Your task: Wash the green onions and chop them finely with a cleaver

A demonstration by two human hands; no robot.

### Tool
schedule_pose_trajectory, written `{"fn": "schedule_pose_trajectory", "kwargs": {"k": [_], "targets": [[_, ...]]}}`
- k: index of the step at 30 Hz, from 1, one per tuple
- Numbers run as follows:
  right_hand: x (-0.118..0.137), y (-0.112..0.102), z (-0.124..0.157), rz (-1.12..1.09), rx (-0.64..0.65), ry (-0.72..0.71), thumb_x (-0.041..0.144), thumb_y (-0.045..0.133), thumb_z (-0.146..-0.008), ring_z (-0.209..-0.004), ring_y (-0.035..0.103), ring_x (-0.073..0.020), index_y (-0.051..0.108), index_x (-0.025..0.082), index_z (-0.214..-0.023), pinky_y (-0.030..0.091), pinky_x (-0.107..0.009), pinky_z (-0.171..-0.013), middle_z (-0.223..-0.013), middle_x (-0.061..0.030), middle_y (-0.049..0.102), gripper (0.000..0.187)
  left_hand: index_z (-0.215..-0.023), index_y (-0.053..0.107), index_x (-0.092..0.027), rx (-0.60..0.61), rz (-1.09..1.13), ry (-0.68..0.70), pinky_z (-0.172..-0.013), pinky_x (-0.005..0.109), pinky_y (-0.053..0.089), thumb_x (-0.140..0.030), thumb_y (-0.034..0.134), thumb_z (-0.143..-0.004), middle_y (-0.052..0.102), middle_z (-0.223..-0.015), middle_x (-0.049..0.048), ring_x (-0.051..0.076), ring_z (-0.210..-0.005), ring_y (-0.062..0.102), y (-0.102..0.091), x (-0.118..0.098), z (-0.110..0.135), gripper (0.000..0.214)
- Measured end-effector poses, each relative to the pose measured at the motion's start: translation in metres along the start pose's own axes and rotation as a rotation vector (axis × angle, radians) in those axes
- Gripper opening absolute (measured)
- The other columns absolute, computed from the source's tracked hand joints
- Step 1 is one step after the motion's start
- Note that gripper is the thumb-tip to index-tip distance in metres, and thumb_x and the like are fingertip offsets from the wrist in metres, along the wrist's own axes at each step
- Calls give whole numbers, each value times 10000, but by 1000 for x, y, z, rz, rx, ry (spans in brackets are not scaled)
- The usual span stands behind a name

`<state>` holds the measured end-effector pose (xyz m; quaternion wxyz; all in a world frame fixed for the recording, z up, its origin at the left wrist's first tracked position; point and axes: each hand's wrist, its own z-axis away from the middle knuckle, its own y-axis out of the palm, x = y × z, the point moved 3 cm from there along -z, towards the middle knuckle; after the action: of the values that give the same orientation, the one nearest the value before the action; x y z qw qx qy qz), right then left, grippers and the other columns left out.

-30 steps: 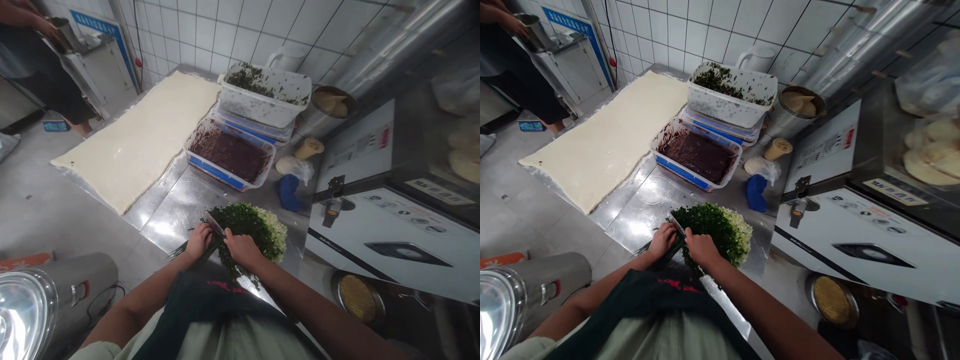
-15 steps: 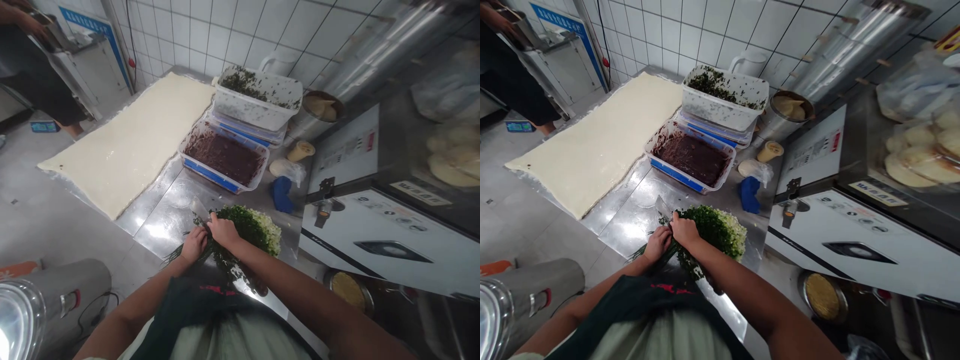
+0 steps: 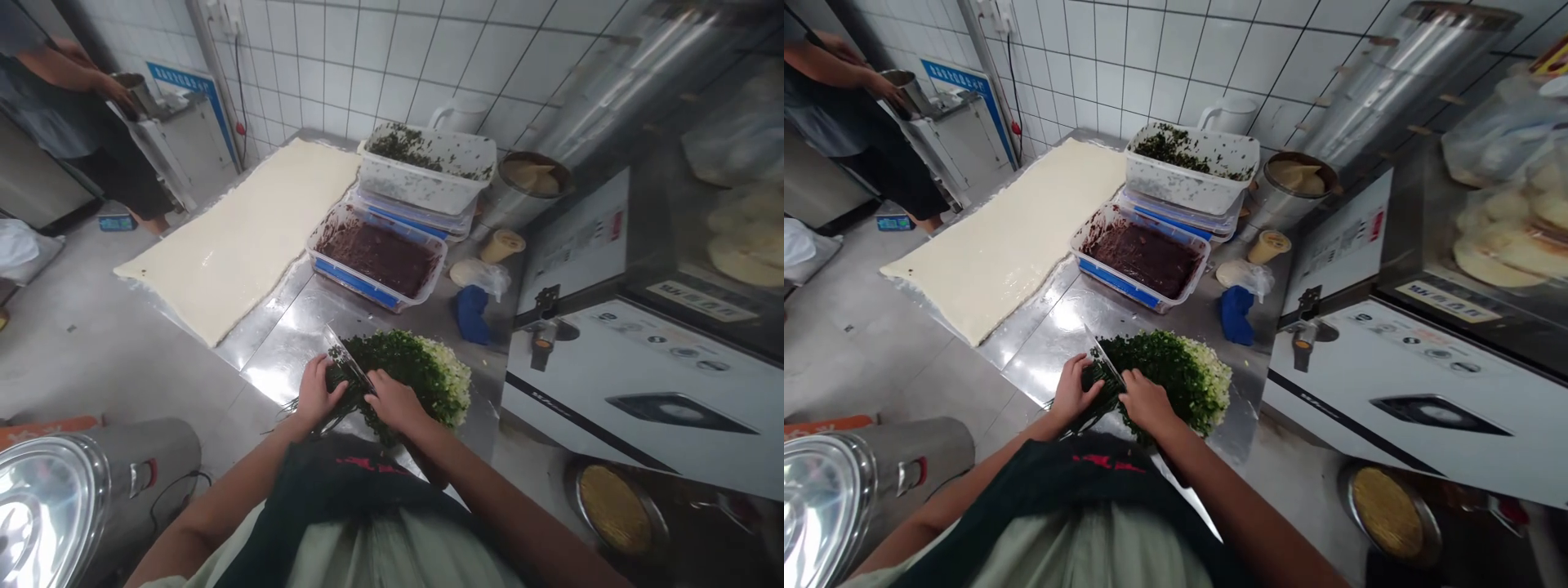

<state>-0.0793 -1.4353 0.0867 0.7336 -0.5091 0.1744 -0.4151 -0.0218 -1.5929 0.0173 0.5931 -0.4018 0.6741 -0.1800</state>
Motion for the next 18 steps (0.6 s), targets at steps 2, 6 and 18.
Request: {"fn": "schedule_pose_trajectory", "kwargs": {"k": [2, 6, 18], "targets": [[-10, 14, 18, -42, 54, 62, 353, 397, -817, -916, 537, -182, 434, 216, -1065, 354, -244, -657, -1062, -73, 517, 286, -1174, 360, -140, 27, -78, -28, -947, 468, 308, -522, 544, -658, 397, -1216, 148, 275, -1149, 346, 7, 2, 9, 668], [-21, 36, 34, -164, 104, 216, 354, 298, -854, -799, 576, -182, 485, 216, -1018, 320, -238, -597, -844, -52, 613, 285, -1285, 210, -61, 109, -235, -45, -978, 506, 228, -595, 587, -548, 313, -1291, 205, 350, -1201, 248, 28, -6, 24, 985], [-21, 20, 63, -151, -2, 208, 395, 201, -884, -728, 595, -169, 530, 230, -1013, 300, -235, -571, -807, -51, 646, 390, -1301, 142, -56, 153, -250, -93, -965, 501, 244, -532, 630, -525, 310, -1280, 211, 354, -1184, 265, 31, -1, 29, 1033]]}}
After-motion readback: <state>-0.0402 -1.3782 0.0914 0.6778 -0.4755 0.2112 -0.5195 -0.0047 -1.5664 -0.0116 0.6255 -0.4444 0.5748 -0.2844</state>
